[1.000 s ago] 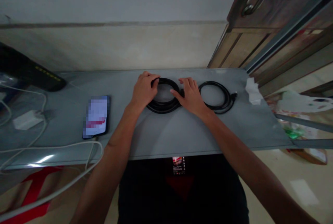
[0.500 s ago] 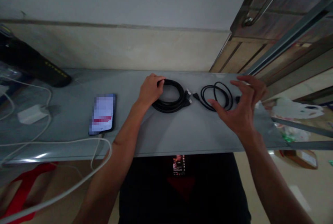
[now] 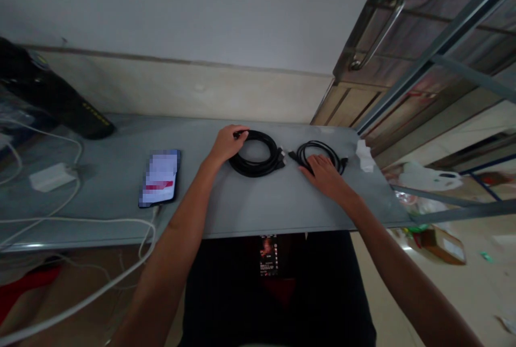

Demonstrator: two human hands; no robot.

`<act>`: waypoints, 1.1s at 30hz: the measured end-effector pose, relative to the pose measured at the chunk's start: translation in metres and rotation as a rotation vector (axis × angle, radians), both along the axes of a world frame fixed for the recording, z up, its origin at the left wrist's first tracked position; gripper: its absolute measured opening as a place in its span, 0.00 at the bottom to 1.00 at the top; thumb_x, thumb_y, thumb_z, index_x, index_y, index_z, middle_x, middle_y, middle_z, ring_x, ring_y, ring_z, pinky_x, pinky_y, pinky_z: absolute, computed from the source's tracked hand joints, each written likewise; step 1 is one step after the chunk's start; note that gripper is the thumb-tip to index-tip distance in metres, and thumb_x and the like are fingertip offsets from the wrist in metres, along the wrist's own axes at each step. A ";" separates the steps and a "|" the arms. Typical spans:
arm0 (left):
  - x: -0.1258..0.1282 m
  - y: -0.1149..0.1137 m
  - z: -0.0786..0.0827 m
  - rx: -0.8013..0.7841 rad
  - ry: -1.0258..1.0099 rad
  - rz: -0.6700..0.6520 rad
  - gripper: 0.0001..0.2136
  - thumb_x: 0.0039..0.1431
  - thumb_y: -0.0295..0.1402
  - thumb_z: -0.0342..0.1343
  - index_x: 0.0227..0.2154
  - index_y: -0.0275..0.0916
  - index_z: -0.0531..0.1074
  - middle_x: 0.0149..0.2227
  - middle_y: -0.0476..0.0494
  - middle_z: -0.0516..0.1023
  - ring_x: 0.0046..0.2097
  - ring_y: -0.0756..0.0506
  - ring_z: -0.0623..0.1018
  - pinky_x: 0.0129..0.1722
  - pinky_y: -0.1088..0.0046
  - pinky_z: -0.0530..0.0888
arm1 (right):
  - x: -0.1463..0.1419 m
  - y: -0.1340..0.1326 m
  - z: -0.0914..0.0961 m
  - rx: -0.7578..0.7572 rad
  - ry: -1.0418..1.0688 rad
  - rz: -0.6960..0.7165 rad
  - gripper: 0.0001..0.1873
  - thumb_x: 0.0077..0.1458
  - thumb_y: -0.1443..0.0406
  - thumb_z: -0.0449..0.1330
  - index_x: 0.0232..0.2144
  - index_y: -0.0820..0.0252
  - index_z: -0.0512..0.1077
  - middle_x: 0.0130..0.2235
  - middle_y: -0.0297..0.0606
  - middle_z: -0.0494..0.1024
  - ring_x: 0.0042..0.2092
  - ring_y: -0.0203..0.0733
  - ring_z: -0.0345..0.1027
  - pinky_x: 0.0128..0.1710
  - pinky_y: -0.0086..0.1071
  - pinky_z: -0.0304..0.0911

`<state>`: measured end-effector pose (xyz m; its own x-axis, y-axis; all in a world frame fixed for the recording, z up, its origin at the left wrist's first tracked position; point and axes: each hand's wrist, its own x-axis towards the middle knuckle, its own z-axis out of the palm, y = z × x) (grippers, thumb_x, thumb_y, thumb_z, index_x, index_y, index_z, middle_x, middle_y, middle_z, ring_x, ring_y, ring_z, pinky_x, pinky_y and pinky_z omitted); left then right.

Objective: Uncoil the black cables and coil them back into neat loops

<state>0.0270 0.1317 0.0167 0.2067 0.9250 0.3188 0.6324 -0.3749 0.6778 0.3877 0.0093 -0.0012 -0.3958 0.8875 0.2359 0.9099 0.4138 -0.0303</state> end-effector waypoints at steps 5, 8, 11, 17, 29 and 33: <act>0.002 -0.001 -0.002 0.007 -0.030 0.001 0.13 0.73 0.38 0.58 0.51 0.43 0.85 0.55 0.37 0.88 0.55 0.37 0.84 0.60 0.55 0.78 | -0.003 -0.004 0.010 -0.068 0.034 -0.178 0.20 0.80 0.53 0.47 0.49 0.60 0.72 0.40 0.55 0.84 0.44 0.62 0.81 0.45 0.47 0.72; 0.003 -0.003 0.001 0.035 -0.034 0.022 0.14 0.72 0.39 0.59 0.53 0.42 0.84 0.54 0.35 0.87 0.54 0.36 0.83 0.61 0.54 0.77 | 0.007 -0.008 0.028 -0.014 0.306 -0.324 0.21 0.79 0.47 0.46 0.45 0.55 0.68 0.30 0.44 0.79 0.31 0.54 0.75 0.33 0.42 0.65; 0.007 -0.008 0.012 0.166 -0.014 0.042 0.16 0.72 0.42 0.61 0.56 0.42 0.81 0.53 0.35 0.85 0.57 0.35 0.81 0.66 0.51 0.74 | 0.018 -0.014 0.062 0.127 0.689 -0.334 0.26 0.76 0.38 0.48 0.38 0.49 0.62 0.26 0.33 0.71 0.25 0.45 0.67 0.27 0.38 0.59; 0.052 -0.059 0.055 0.275 -0.355 -0.152 0.17 0.75 0.48 0.60 0.56 0.45 0.81 0.51 0.39 0.86 0.55 0.39 0.83 0.63 0.55 0.77 | -0.001 -0.043 0.139 0.123 1.362 -0.157 0.30 0.71 0.36 0.60 0.35 0.48 0.56 0.24 0.20 0.54 0.19 0.32 0.46 0.17 0.28 0.41; 0.121 -0.166 0.137 -0.338 -1.006 -0.569 0.25 0.72 0.46 0.68 0.64 0.40 0.72 0.52 0.35 0.88 0.52 0.35 0.89 0.49 0.57 0.87 | -0.056 -0.113 0.131 -0.101 0.935 0.144 0.19 0.82 0.48 0.52 0.46 0.53 0.73 0.38 0.36 0.83 0.38 0.40 0.78 0.42 0.35 0.74; 0.089 -0.167 0.149 -0.375 -1.009 -0.451 0.25 0.72 0.42 0.68 0.65 0.40 0.70 0.51 0.35 0.89 0.51 0.35 0.90 0.46 0.59 0.87 | -0.021 -0.108 0.144 -0.063 1.162 0.046 0.24 0.78 0.42 0.55 0.47 0.54 0.74 0.39 0.38 0.85 0.36 0.41 0.82 0.35 0.34 0.76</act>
<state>0.1160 -0.0349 0.1658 0.3492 0.9035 0.2485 -0.3958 -0.0981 0.9131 0.3667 -0.0992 0.1429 -0.0022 0.9013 0.4332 0.3049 0.4132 -0.8581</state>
